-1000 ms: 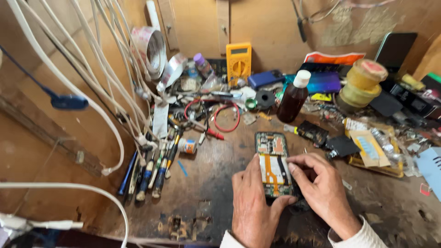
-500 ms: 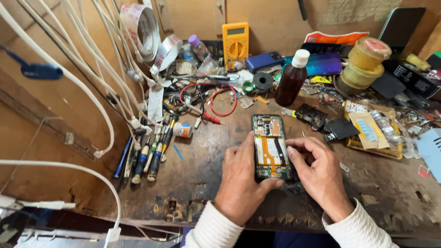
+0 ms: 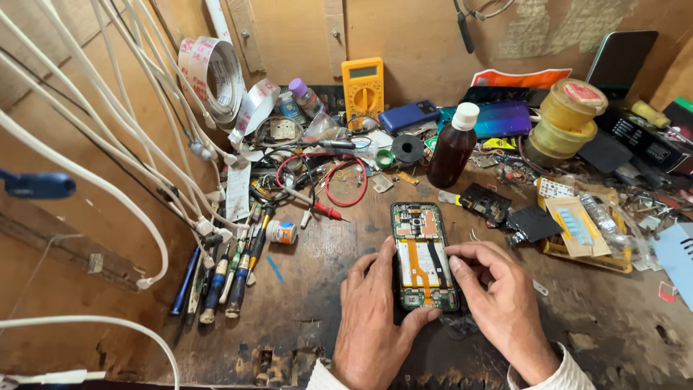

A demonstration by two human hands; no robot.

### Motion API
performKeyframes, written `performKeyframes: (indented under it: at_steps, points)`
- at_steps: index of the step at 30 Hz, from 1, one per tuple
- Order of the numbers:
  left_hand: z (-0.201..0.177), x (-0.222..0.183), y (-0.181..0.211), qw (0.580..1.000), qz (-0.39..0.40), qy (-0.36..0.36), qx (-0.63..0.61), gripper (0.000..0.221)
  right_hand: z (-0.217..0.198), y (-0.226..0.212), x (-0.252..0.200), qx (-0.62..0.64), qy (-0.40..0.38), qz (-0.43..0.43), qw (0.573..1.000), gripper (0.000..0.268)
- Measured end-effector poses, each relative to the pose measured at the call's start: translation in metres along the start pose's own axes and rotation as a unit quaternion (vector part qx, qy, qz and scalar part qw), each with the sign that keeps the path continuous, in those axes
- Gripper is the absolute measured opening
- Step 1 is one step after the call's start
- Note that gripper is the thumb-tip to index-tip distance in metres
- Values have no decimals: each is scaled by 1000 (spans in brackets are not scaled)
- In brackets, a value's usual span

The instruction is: The person disassembles a mobile phone by removing internal components and disconnecting ribbon cables using a pry tool.

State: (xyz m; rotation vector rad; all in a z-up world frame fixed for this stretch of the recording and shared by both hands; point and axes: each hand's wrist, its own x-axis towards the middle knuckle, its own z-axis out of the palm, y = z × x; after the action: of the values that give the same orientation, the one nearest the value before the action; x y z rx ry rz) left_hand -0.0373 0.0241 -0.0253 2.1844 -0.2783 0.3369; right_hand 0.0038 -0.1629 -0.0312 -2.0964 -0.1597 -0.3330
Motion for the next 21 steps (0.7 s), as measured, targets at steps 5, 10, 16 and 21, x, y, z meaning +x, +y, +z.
performKeyframes:
  at_steps: [5,10,16,21]
  points:
    - [-1,3,-3,1000,4,8,-7,105,0,-2,4,-2,5,3,1000,16]
    - [-2,3,0,998,-45,-15,-29,110,-1,-4,2,23,-8,12,1000,16]
    - [-7,4,2,998,-26,2,-52,109,0,-4,3,21,-5,33,999,16]
    - [-9,2,0,998,-27,2,-63,107,1,-4,1,5,0,42,999,15]
